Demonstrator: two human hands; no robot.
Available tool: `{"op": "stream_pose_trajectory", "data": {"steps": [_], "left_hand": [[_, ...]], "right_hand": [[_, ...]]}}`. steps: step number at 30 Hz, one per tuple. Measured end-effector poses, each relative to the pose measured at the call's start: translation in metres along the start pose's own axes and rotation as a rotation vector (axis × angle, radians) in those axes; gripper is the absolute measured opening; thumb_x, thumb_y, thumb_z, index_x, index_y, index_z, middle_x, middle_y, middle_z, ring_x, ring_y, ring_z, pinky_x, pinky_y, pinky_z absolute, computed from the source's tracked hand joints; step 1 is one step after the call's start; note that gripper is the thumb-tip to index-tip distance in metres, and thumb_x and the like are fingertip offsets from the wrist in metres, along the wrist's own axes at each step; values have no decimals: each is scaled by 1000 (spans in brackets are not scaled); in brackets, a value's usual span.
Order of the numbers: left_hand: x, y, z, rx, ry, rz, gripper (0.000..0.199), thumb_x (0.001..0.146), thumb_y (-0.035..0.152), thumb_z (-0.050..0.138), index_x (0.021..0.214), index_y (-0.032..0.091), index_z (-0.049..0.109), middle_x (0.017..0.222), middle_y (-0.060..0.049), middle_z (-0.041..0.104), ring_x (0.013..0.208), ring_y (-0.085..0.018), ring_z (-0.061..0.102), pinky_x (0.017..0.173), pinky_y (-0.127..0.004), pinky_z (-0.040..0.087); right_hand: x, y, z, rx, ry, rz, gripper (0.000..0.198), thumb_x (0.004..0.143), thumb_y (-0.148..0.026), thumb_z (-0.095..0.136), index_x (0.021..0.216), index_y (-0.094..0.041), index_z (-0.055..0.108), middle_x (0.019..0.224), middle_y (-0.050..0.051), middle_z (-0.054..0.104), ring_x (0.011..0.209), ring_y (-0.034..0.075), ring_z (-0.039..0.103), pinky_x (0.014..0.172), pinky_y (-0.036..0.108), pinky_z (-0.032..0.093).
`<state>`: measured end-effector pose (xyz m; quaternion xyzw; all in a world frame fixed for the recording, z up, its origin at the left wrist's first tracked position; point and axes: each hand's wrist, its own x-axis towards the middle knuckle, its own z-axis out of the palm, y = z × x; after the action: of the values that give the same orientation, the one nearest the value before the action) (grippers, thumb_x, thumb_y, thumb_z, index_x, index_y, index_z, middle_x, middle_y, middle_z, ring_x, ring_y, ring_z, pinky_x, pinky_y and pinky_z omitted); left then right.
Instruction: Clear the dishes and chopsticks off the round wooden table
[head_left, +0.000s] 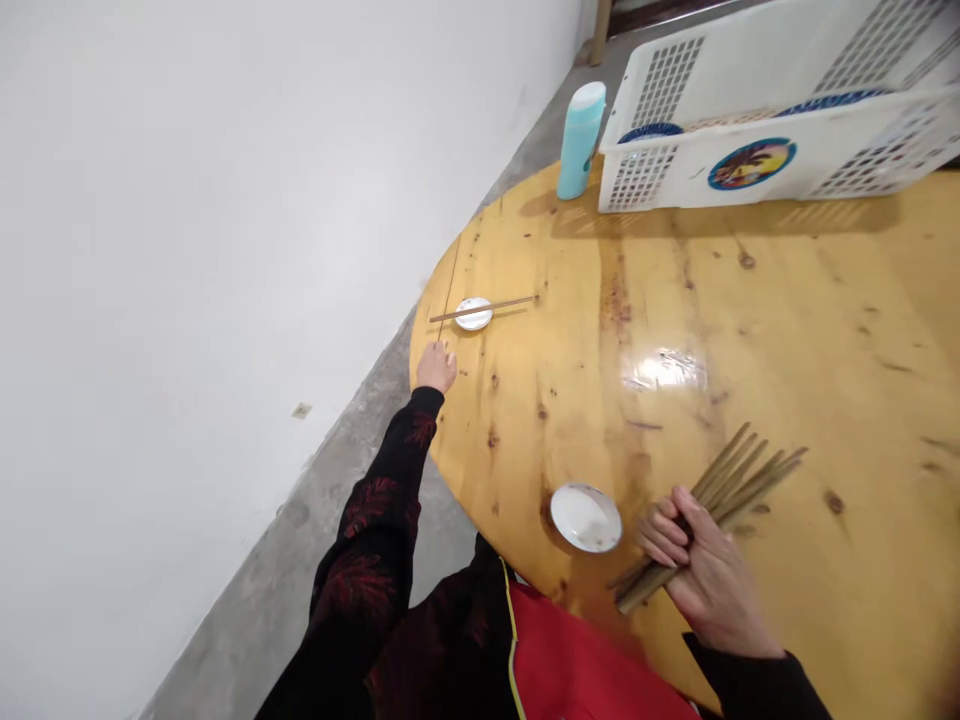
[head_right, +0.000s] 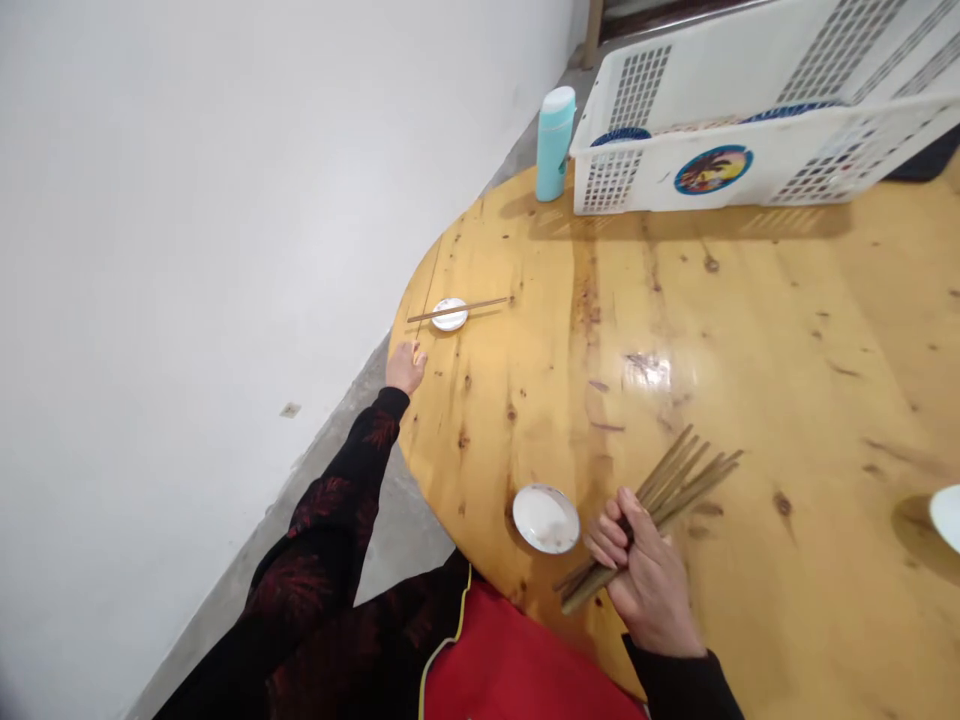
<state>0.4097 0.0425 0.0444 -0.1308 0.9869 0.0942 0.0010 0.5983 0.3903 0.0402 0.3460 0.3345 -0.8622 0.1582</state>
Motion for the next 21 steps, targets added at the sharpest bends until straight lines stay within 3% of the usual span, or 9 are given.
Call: {"op": "stream_pose_trajectory", "data": {"steps": [5,12,17,21], "left_hand": [[81,-23,10,151,-30,131,40,101,23,48,138,9,53,142,-21,57,133,-33,51,109,-40,41],[137,-33,32,236,-121,243,36,100,17,38,126,6,60,133,-24,60,131,-35,50,107,-44,40],[135,-43,34,137,-111,252,34,103,20,33,113,7,63,121,-27,64,123,-35,57,105,-44,42],[85,-41,31,-130,-165,185,22,102,22,37,103,16,58,106,-18,71,107,-30,66,97,-40,48]], "right_hand": [[7,30,41,54,108,2,61,53,-45,102,64,-19,48,50,-12,34,36,0,28,29,11,30],[23,54,86,62,184,-52,59,53,-45,102,65,-18,51,51,-11,35,37,0,27,30,11,28],[41,56,97,25,157,-82,55,61,-49,97,68,-19,52,51,-11,35,37,1,25,32,12,27],[62,52,111,6,103,-85,56,59,-50,97,69,-19,52,52,-10,37,39,1,27,34,12,27]]}}
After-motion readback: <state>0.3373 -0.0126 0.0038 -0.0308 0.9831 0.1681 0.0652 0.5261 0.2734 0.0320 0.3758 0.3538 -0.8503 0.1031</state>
